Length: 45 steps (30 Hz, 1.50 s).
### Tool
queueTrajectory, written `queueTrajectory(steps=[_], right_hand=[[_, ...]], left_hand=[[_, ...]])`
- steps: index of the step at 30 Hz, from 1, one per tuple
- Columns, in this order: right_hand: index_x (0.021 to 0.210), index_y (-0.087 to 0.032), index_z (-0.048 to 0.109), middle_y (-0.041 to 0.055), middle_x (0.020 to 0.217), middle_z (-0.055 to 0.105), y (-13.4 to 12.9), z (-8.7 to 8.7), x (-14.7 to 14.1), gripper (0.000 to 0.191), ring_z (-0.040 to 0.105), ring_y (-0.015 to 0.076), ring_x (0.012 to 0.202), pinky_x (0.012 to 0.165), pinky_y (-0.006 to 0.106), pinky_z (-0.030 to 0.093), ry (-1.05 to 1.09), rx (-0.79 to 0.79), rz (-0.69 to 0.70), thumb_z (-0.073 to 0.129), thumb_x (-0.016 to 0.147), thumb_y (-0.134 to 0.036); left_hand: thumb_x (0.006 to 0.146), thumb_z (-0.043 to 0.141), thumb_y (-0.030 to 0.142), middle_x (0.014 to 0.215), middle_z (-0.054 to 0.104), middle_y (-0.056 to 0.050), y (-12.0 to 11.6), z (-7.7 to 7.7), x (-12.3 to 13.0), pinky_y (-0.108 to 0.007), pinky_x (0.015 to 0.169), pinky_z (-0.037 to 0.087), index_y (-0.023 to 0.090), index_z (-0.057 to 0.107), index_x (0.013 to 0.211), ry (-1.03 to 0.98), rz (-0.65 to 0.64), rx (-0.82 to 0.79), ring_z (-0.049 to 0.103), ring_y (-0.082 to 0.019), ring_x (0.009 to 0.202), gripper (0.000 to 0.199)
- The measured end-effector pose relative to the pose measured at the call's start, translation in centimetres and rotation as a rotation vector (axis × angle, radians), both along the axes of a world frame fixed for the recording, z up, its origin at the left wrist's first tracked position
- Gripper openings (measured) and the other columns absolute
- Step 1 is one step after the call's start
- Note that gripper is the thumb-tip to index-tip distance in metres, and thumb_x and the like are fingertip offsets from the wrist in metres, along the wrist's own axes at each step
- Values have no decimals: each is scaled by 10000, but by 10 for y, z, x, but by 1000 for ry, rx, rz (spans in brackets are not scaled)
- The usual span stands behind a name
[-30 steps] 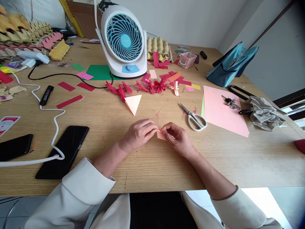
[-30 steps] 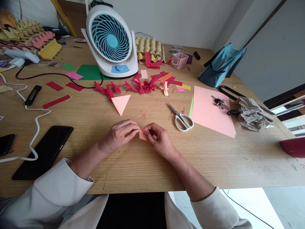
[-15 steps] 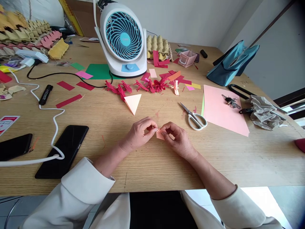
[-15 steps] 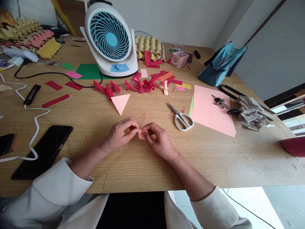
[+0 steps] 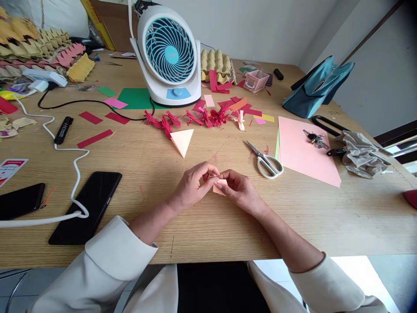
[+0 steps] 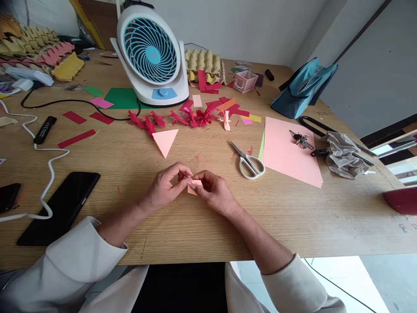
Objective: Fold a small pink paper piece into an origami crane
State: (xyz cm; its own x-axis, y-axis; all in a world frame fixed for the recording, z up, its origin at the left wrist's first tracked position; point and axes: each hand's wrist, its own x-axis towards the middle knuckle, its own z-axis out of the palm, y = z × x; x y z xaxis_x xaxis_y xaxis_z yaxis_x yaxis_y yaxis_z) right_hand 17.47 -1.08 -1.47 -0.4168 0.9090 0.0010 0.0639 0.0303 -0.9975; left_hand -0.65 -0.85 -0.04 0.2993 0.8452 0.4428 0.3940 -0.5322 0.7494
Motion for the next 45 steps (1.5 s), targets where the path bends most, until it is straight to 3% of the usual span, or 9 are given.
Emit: queueTrajectory(steps=[7, 12, 17, 20, 31, 35, 42, 45], right_hand=[[869, -172, 610, 7, 759, 618, 2, 4, -2, 375, 615, 137, 680, 665, 278, 501, 26, -108, 61, 676, 811, -536], [774, -178, 574, -10, 686, 582, 2, -2, -2, 357, 571, 124, 624, 610, 265, 466, 90, -64, 11, 668, 826, -519], [760, -175, 584, -6, 676, 597, 1, -3, -4, 343, 533, 116, 635, 629, 258, 433, 103, 6, -60, 686, 825, -496], [765, -174, 591, -2, 697, 597, 0, -2, -5, 334, 543, 119, 662, 652, 262, 450, 113, 18, -59, 665, 845, -490], [916, -190, 564, 0, 774, 657, 0, -3, -10, 389, 654, 127, 619, 602, 271, 531, 171, -139, -59, 718, 783, -522], [832, -189, 555, 12, 743, 681, 0, -3, -10, 389, 690, 153, 659, 644, 294, 553, 179, -197, -50, 724, 771, -534], [766, -198, 544, 11, 685, 688, -3, -6, -12, 368, 671, 147, 640, 643, 281, 529, 178, -55, -119, 697, 803, -531], [781, -199, 553, 15, 719, 697, -2, -5, -12, 376, 675, 151, 673, 677, 292, 538, 175, -75, -91, 693, 798, -547]], left_hand=[[887, 582, 178, 806, 628, 9, -2, 1, 0, -202, 677, 470, 187, 576, 930, -49, 6, -5, 588, -94, 709, 44], [849, 642, 245, 783, 609, 17, -2, -1, 3, -213, 686, 477, 185, 576, 1025, -120, 30, -161, 581, -101, 691, 198], [823, 678, 368, 734, 569, 12, -2, -10, 9, -212, 617, 449, 172, 555, 792, -221, 30, -324, 540, -107, 669, 233], [838, 660, 394, 699, 531, 23, -2, -12, 10, -212, 603, 432, 171, 530, 755, -286, 5, -372, 508, -101, 648, 271], [833, 661, 342, 694, 516, 31, 2, -11, 6, -207, 592, 416, 169, 527, 743, -323, 23, -373, 485, -96, 642, 237], [830, 668, 336, 696, 526, 30, 2, -13, 7, -206, 597, 417, 170, 530, 738, -340, 11, -382, 491, -95, 645, 235], [824, 680, 358, 721, 567, 17, 2, -20, 7, -211, 615, 431, 170, 591, 791, -278, 28, -374, 519, -104, 661, 211], [821, 674, 359, 720, 578, 12, 1, -16, 7, -213, 622, 445, 168, 585, 774, -276, 46, -362, 543, -111, 672, 216]])
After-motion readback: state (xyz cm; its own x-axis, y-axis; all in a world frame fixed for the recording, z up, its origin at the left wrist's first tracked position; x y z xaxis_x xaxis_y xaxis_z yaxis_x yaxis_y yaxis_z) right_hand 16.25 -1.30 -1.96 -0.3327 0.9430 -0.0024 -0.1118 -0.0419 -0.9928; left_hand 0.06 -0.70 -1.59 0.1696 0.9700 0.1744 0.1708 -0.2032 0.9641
